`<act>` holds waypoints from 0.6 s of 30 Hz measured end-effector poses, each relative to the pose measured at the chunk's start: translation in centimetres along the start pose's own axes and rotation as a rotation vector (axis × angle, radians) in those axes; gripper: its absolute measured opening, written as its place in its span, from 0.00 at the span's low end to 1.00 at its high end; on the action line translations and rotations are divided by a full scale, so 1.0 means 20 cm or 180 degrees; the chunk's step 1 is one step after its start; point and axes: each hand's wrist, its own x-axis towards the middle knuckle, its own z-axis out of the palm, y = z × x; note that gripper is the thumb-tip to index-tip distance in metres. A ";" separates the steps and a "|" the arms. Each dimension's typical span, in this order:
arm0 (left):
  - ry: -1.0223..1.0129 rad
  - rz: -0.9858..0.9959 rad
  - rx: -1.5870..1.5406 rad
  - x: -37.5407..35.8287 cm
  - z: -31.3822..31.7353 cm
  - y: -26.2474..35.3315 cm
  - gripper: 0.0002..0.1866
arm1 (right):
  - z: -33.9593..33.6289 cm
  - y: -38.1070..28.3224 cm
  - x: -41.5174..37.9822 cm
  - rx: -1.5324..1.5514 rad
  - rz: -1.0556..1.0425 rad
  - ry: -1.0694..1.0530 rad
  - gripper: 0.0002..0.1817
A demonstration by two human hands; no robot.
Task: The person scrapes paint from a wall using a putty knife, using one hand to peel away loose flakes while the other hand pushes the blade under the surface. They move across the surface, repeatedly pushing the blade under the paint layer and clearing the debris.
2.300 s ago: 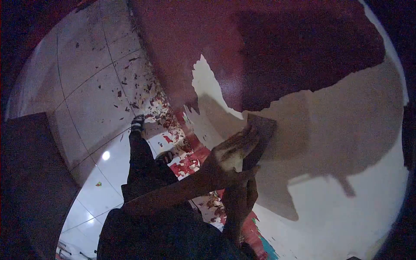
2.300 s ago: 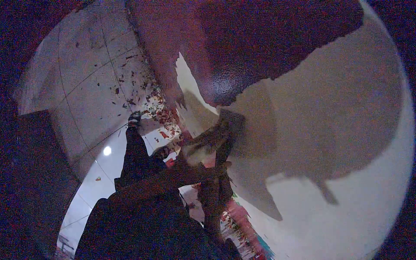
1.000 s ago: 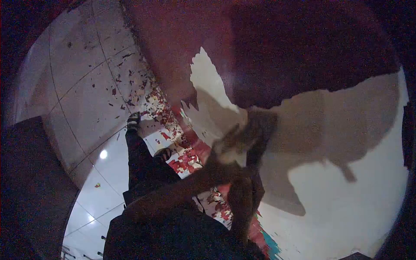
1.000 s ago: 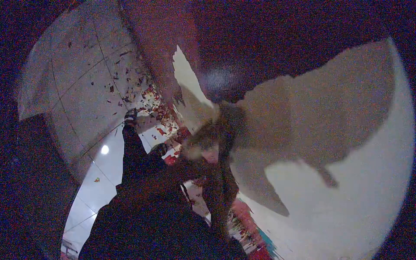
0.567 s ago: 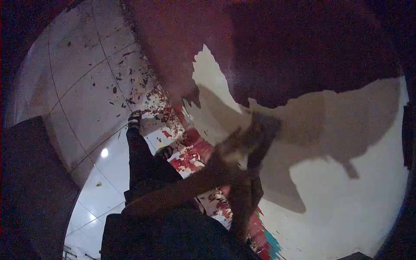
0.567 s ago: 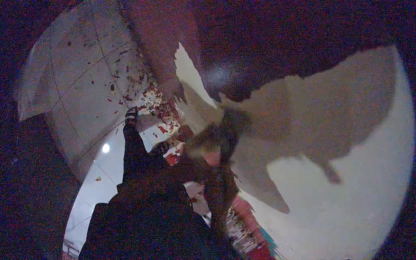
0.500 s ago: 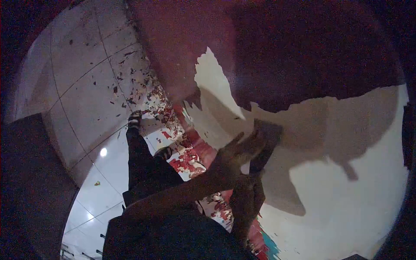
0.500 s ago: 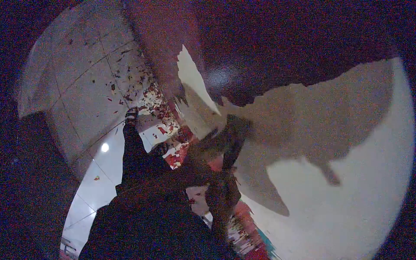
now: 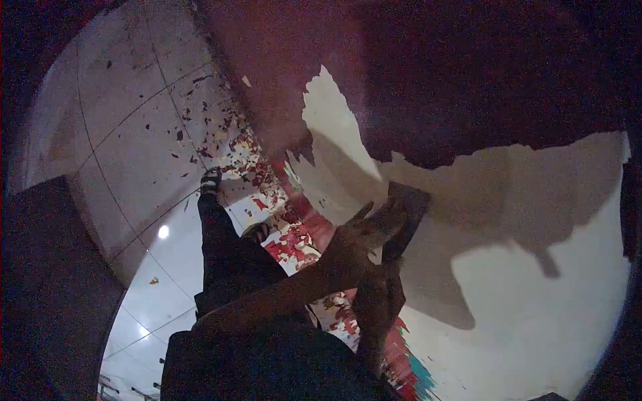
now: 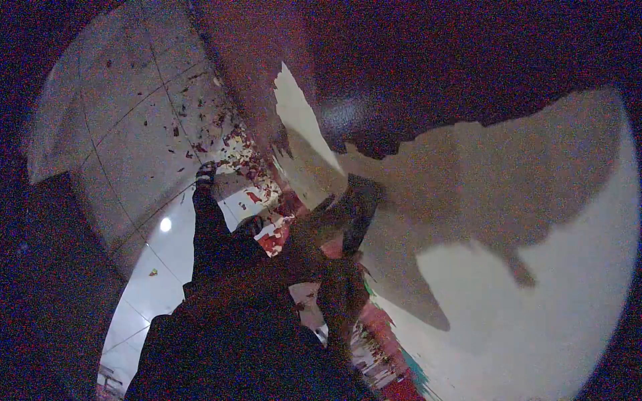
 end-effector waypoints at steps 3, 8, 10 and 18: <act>0.0383 0.0149 -0.0612 0.03 -0.03 -0.04 0.35 | 0.00 -0.05 0.08 0.0177 0.0133 -0.0412 0.14; -0.0035 0.0059 -0.0086 0.04 -0.06 0.07 0.34 | 0.01 0.00 -0.03 -0.0150 -0.0033 0.0089 0.13; 0.0221 0.0360 -0.0167 0.10 -0.11 0.01 0.34 | 0.01 -0.02 -0.03 -0.0219 -0.0087 0.0083 0.12; 0.0109 0.0250 -0.0027 0.08 -0.08 -0.01 0.35 | 0.00 -0.05 0.06 -0.0169 -0.0252 -0.0121 0.11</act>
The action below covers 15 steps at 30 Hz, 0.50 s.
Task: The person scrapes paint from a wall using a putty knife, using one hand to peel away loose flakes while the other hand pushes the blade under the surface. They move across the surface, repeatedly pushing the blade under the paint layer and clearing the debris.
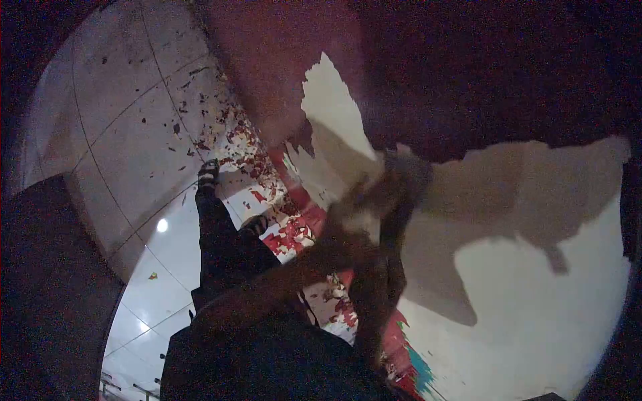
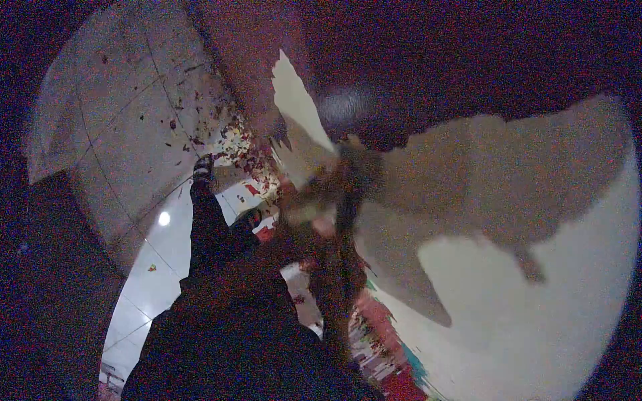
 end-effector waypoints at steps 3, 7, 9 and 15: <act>-0.0005 -0.0069 0.0027 0.07 -0.07 -0.04 0.35 | 0.05 0.00 0.04 -0.0220 -0.0036 0.0170 0.10; -0.0109 -0.0071 0.0085 -0.06 0.02 0.01 0.36 | 0.04 0.01 -0.04 -0.0227 -0.0097 0.0244 0.10; -0.0025 -0.0224 0.0027 -0.02 0.01 -0.06 0.36 | 0.05 0.00 0.00 -0.0445 -0.0210 0.0261 0.10; -0.0039 -0.0178 0.0140 -0.01 -0.04 0.01 0.36 | 0.05 0.00 0.00 -0.0408 -0.0321 0.0242 0.09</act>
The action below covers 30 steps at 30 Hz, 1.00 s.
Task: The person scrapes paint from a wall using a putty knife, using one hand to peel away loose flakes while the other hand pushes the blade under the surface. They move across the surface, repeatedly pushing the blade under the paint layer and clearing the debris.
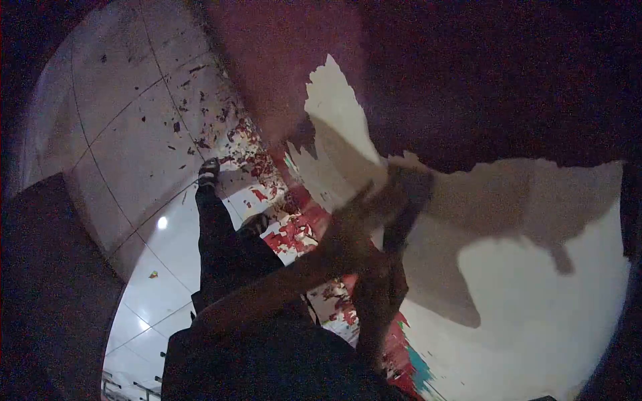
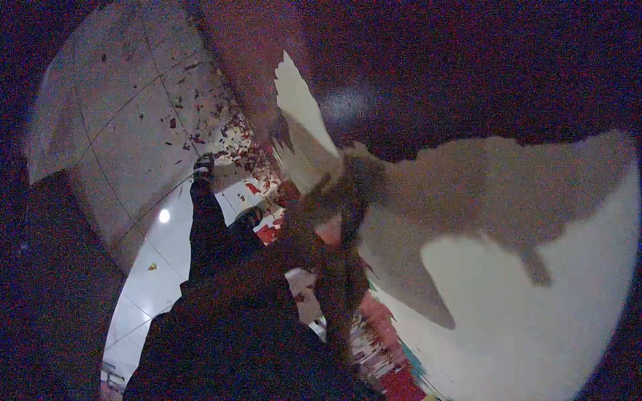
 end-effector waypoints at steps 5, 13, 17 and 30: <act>-0.0270 0.0111 0.0430 -0.07 0.09 -0.15 0.37 | 0.04 0.01 0.03 -0.0462 -0.0420 0.0101 0.13; -0.0047 0.0089 0.0026 -0.07 0.06 -0.09 0.37 | 0.03 0.01 -0.03 0.0028 0.0317 0.0058 0.13; 0.0040 -0.0085 0.0023 -0.01 0.01 -0.13 0.37 | -0.02 -0.01 -0.03 -0.0028 0.0117 -0.0031 0.13; -0.0762 -0.0475 -0.0305 -0.03 -0.01 -0.35 0.36 | 0.12 -0.05 0.04 0.0702 0.0761 -0.0009 0.12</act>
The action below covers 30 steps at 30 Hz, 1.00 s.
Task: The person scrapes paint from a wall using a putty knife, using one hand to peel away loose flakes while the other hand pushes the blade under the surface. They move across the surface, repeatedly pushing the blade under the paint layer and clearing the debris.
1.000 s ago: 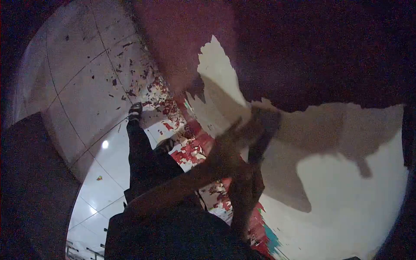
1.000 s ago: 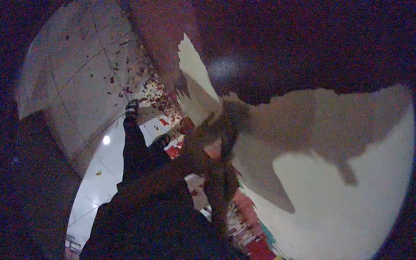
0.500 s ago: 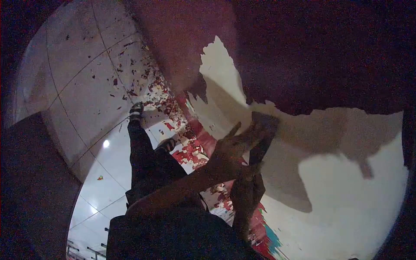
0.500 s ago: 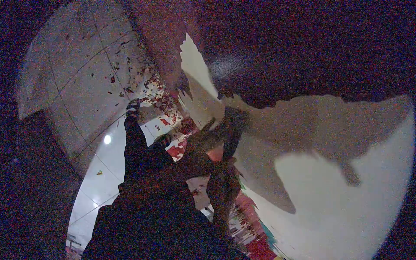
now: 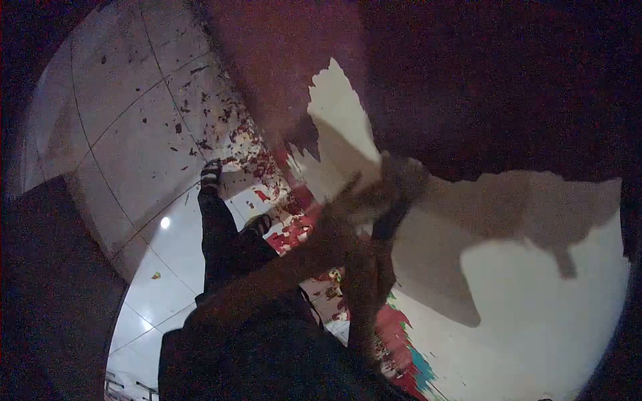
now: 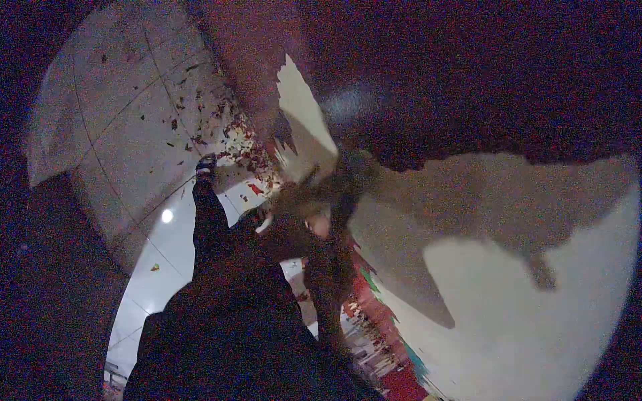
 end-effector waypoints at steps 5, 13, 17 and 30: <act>0.0582 0.0284 0.0569 0.03 -0.08 0.22 0.35 | 0.01 -0.02 0.09 -0.0193 -0.0186 -0.0126 0.12; 0.0647 0.0501 0.0538 -0.01 0.01 0.26 0.33 | 0.00 0.00 0.10 -0.0419 -0.0215 -0.0097 0.11; 0.0563 0.0693 0.0729 0.00 -0.01 0.25 0.33 | -0.01 -0.02 0.09 -0.0531 -0.0173 0.0002 0.12; 0.0234 0.0506 0.0175 0.02 -0.07 0.37 0.36 | -0.12 0.06 -0.08 0.0031 0.0431 0.0110 0.13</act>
